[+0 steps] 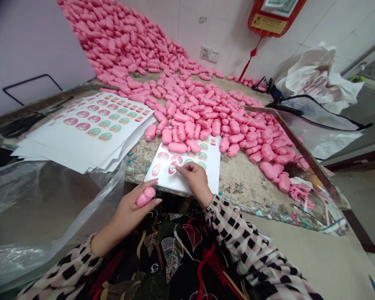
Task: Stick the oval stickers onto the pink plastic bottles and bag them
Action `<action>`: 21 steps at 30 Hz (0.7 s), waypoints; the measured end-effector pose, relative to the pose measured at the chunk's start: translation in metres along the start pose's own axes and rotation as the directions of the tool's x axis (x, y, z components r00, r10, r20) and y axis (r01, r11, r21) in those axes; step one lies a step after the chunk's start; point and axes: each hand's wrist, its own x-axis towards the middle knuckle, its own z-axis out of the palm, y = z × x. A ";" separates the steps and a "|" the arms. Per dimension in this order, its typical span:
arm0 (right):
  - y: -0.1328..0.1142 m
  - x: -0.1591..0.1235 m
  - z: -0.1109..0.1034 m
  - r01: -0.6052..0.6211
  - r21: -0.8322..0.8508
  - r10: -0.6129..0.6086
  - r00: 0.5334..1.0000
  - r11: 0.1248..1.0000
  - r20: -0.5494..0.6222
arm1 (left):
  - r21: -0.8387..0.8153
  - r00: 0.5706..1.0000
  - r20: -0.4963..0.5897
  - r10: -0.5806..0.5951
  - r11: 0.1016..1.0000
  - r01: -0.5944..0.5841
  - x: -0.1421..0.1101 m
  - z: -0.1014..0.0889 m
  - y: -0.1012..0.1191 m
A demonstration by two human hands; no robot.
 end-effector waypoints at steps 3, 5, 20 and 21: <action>-0.008 -0.004 -0.001 0.018 0.098 -0.019 1.000 0.995 0.010 | -0.604 0.948 0.071 -0.310 0.743 0.289 0.008 -0.001 0.015; -0.018 -0.013 -0.001 0.067 0.132 -0.071 0.997 0.989 0.025 | -0.801 0.885 0.238 -0.400 0.436 0.412 0.018 -0.001 0.023; -0.040 -0.050 0.008 -0.003 0.224 -0.061 0.959 0.975 0.277 | -0.837 0.859 0.338 -0.385 0.294 0.462 0.040 0.020 0.029; -0.039 -0.051 0.008 -0.003 0.223 -0.061 0.958 0.975 0.279 | -0.836 0.860 0.336 -0.385 0.298 0.461 0.040 0.021 0.029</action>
